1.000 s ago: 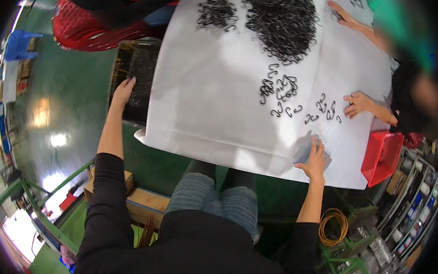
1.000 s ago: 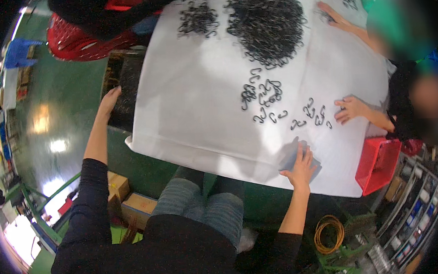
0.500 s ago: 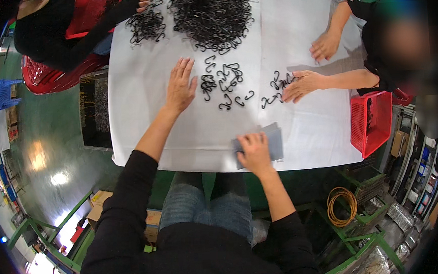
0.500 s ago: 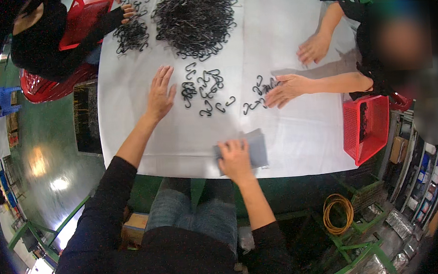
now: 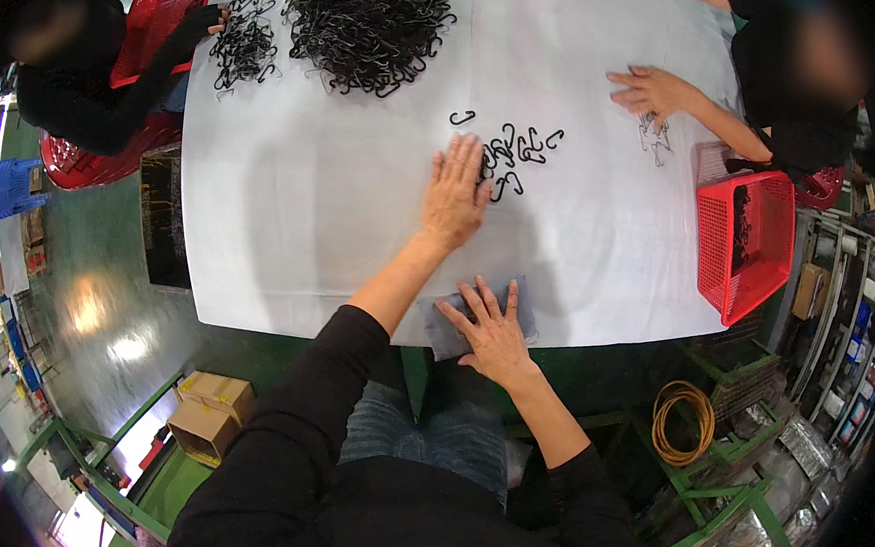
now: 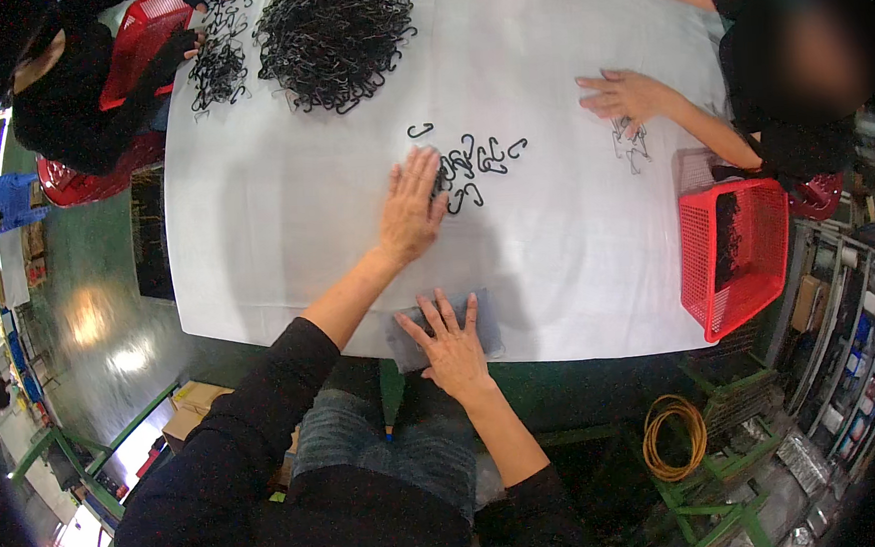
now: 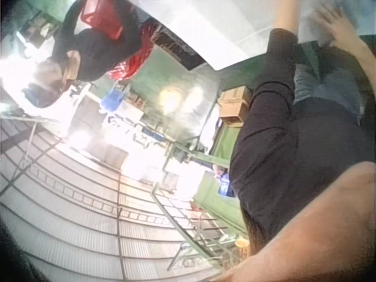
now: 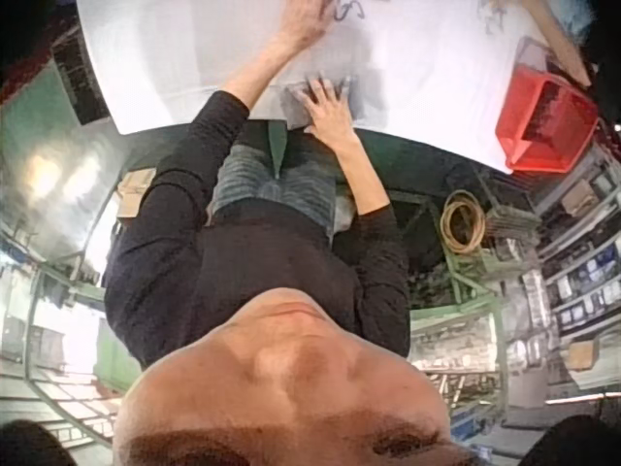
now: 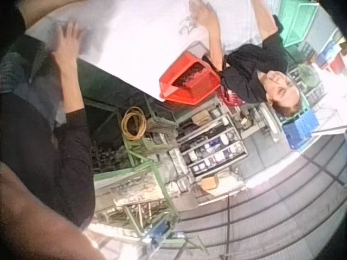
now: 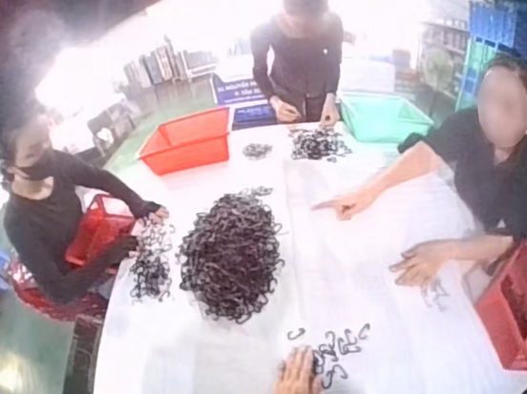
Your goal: The person sorts a mixed pile of black and silver metal hooks on a white table, separating them by color and placing the black hooks into a red basket. The person uses both hands to gather and move the hooks, occasionally picking up individual pieces to separate them from the pile.
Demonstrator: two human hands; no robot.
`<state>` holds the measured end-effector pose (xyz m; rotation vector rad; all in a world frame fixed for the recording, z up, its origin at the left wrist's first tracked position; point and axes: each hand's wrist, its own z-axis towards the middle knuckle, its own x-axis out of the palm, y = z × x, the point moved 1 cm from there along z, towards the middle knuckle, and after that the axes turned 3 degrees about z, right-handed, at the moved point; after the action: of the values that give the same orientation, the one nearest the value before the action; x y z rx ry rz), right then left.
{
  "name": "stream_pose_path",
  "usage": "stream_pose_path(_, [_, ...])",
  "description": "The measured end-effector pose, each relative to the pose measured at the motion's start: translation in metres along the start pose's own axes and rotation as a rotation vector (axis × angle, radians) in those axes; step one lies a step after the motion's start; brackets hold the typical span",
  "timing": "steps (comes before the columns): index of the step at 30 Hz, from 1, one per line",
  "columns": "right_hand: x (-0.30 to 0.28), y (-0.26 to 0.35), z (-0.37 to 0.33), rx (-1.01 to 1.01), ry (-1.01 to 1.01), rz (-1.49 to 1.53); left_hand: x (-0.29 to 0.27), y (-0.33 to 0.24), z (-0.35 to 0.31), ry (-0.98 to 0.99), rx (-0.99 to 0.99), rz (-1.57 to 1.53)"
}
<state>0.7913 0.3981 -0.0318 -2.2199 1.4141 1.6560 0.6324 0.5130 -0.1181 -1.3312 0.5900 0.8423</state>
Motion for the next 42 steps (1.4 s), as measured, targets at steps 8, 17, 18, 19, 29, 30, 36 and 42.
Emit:
stream_pose_path(8, [0.003, -0.015, -0.006, -0.039, -0.004, -0.026, 0.004, 0.003, 0.029, -0.165, -0.142, 0.126])
stream_pose_path(17, [0.011, -0.020, -0.007, -0.064, -0.054, -0.022, 0.051, -0.073, 0.034, 0.201, 0.139, 0.054])
stream_pose_path(18, [0.009, -0.020, -0.009, -0.079, -0.130, 0.016, 0.047, -0.074, 0.027, 0.141, 0.131, 0.018])
stream_pose_path(19, [0.008, -0.021, -0.012, -0.069, -0.134, 0.036, 0.040, -0.073, 0.018, 0.056, 0.142, -0.007])
stream_pose_path(29, [-0.019, -0.102, -0.066, 0.534, -0.461, 0.064, 0.014, -0.041, -0.087, -0.087, -0.315, 0.052])
stream_pose_path(30, [-0.021, -0.113, -0.071, 0.567, -0.491, 0.060, 0.027, -0.054, -0.081, -0.065, -0.239, -0.034])
stream_pose_path(36, [-0.023, -0.156, -0.084, 0.683, -0.549, 0.096, 0.045, -0.100, -0.060, 0.056, -0.095, 0.032])
stream_pose_path(42, [-0.056, -0.145, -0.076, 0.844, -0.224, 0.158, 0.017, -0.078, -0.034, 0.209, 0.063, -0.157])
